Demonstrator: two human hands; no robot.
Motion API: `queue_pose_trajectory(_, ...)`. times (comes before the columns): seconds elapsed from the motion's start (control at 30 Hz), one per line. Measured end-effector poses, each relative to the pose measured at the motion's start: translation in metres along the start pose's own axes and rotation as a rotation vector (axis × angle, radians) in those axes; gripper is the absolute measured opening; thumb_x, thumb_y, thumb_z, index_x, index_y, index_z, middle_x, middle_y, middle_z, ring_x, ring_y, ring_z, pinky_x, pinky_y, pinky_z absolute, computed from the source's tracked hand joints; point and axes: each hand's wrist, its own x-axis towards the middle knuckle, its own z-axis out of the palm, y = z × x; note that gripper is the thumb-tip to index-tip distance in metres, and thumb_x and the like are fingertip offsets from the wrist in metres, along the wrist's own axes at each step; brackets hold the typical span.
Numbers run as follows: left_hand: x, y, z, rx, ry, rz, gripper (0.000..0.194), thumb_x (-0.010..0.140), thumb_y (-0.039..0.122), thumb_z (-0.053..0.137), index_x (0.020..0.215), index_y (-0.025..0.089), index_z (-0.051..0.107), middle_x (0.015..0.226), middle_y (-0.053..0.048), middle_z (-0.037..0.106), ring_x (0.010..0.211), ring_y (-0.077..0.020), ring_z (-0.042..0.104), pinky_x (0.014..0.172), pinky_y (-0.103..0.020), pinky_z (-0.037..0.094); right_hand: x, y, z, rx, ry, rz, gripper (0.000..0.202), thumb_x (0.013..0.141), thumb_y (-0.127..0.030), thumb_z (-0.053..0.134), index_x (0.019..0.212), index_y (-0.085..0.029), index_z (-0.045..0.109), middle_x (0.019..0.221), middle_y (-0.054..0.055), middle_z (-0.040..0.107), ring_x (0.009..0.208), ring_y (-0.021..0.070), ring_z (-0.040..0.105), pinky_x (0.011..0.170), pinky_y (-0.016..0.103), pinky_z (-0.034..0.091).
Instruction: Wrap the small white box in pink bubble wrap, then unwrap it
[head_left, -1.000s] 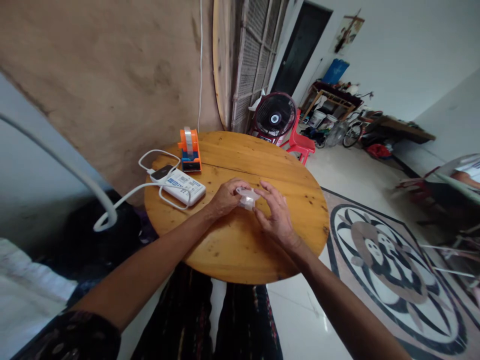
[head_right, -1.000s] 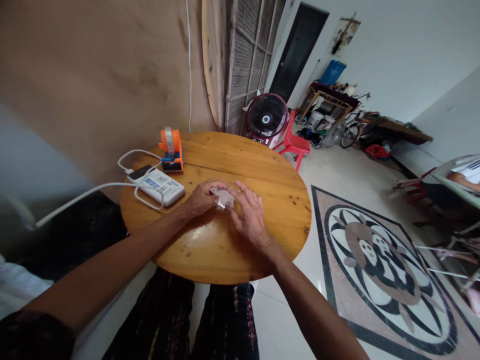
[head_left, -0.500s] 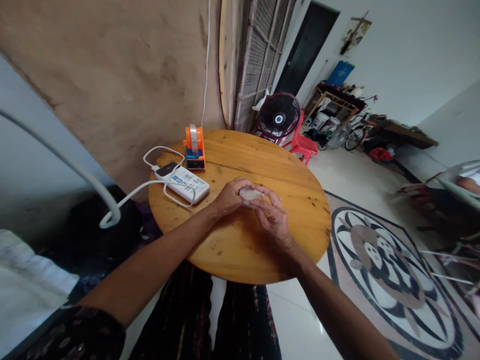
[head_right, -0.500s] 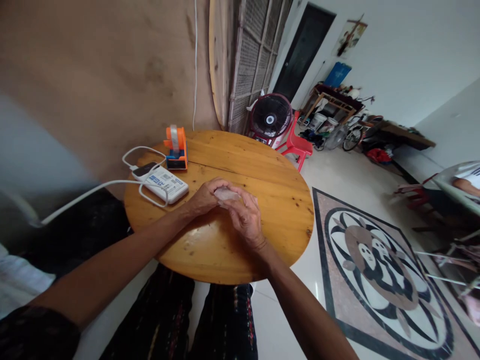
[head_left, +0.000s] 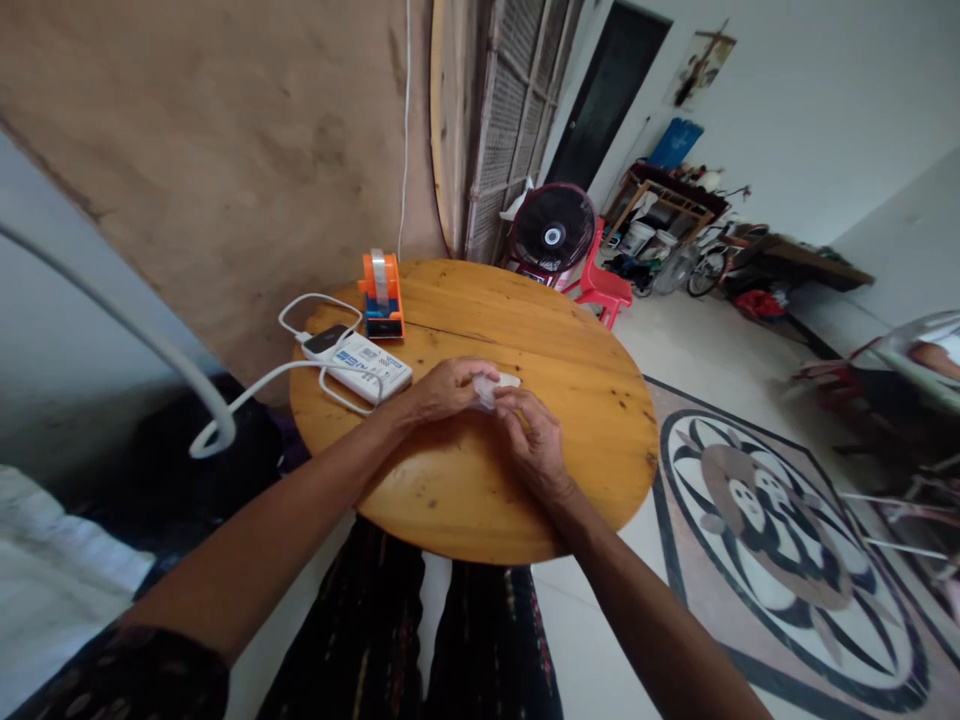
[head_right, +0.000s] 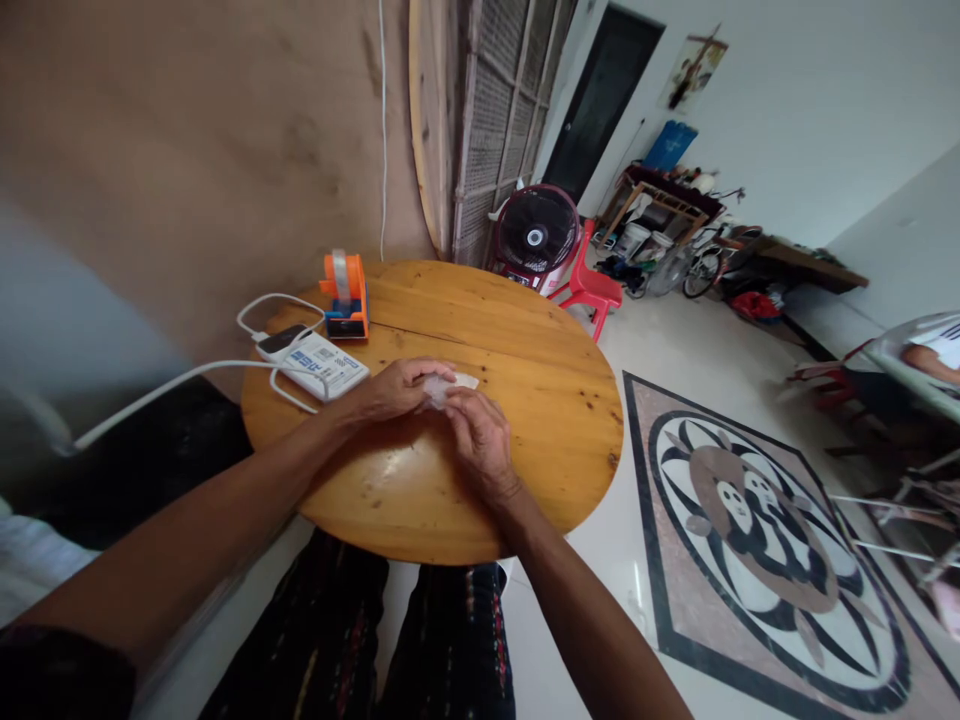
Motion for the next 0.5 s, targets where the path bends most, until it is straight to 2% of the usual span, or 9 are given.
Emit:
queue_pose_trajectory(0.13,-0.007,0.005,-0.017,0.204,-0.146,0.030,0.044,0.076,0.021,0.054,0.117,0.015,0.065,0.128,-0.010,0.064,0.123,-0.0254,0.056,0.106,-0.040,0.042,0.000,0.000,0.000,0.026,0.021,0.020,0.011,0.094,-0.020,0.052,0.095,-0.022,0.063,0.104,0.007,0.072,0.100,0.0172,0.067,0.090,0.034,0.051)
queue_pose_trajectory(0.27,-0.016,0.004,-0.017,0.349,-0.187,0.083,0.067,0.066,0.016,0.063,0.132,0.015,0.054,0.138,-0.013,0.055,0.130,-0.0287,0.049,0.112,-0.043,0.036,-0.001,0.001,-0.002,-0.026,-0.002,-0.027,0.011,0.094,-0.021,0.053,0.096,-0.023,0.063,0.106,0.007,0.072,0.102,0.0184,0.067,0.091,0.036,0.051)
queue_pose_trajectory(0.33,-0.020,0.001,-0.011,0.393,-0.157,0.086,0.066,0.069,0.018,0.065,0.134,0.016,0.051,0.139,-0.014,0.054,0.132,-0.0286,0.047,0.113,-0.045,0.036,-0.001,0.001,-0.003,-0.089,-0.018,-0.063,0.011,0.093,-0.021,0.053,0.097,-0.023,0.064,0.107,0.007,0.073,0.103,0.0193,0.068,0.092,0.037,0.050)
queue_pose_trajectory(0.5,-0.023,-0.011,0.002,0.392,-0.071,0.112,0.048,0.081,0.018,0.058,0.129,0.017,0.052,0.144,-0.015,0.049,0.138,-0.0255,0.041,0.114,-0.046,0.034,-0.002,0.000,-0.006,-0.210,-0.066,-0.166,0.013,0.093,-0.018,0.054,0.097,-0.021,0.066,0.105,0.007,0.075,0.107,0.0207,0.067,0.092,0.037,0.050)
